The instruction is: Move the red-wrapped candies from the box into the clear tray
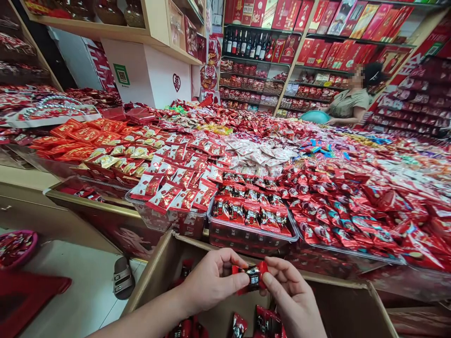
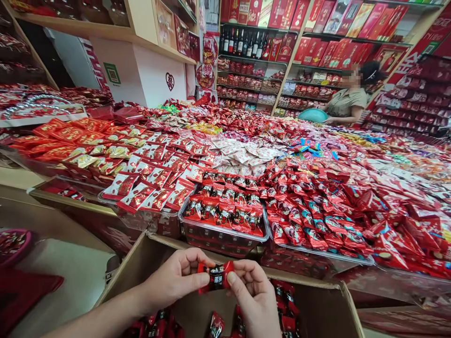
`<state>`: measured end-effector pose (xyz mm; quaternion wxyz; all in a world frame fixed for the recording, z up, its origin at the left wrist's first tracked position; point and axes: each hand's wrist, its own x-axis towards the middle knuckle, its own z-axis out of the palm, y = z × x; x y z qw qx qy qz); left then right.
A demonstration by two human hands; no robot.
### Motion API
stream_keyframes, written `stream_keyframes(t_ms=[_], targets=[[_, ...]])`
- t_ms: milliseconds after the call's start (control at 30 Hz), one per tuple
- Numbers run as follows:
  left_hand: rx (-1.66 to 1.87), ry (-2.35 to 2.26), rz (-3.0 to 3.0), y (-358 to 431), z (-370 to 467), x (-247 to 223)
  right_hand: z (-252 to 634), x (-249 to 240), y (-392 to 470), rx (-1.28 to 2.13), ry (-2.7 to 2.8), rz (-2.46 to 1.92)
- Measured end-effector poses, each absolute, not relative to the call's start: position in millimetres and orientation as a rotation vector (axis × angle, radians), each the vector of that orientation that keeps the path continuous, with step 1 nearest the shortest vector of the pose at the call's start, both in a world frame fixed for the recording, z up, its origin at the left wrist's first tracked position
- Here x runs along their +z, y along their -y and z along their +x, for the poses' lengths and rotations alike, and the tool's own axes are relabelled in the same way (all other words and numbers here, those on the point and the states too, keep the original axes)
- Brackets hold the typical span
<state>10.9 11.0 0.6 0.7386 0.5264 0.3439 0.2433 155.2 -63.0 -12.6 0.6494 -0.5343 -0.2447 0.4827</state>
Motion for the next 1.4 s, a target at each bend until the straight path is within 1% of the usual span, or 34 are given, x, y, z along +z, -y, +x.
stream_keyframes(t_ms=[167,267,333,467,533,633,733,933,1133,1267,1400], targets=[[0.606,-0.785,1.234,-7,11,2,150,-17,66,1.042,0.658,-1.303],[0.653,-0.720,1.209,-5,11,6,160,-5,68,0.930,0.821,-1.361],[0.644,-0.678,1.202,-5,10,8,178,15,65,0.696,1.088,-1.424],[0.606,-0.717,1.227,-7,9,11,227,70,33,0.088,1.545,-1.589],[0.592,-0.754,1.282,-8,9,10,246,89,7,-0.030,1.764,-1.686],[0.576,-0.768,1.357,-8,9,8,256,98,-29,0.005,2.113,-1.844],[0.567,-0.778,1.395,-8,9,4,252,92,-48,0.091,2.288,-1.909],[0.518,-0.794,1.476,-7,8,-2,247,80,-54,0.035,2.372,-1.893],[0.460,-0.825,1.710,-8,8,0,244,84,-38,-0.084,2.351,-1.826],[0.402,-0.844,1.809,-7,7,1,234,81,-26,0.008,2.398,-1.736],[0.377,-0.856,1.886,-6,7,2,228,73,-26,0.023,2.386,-1.762]])
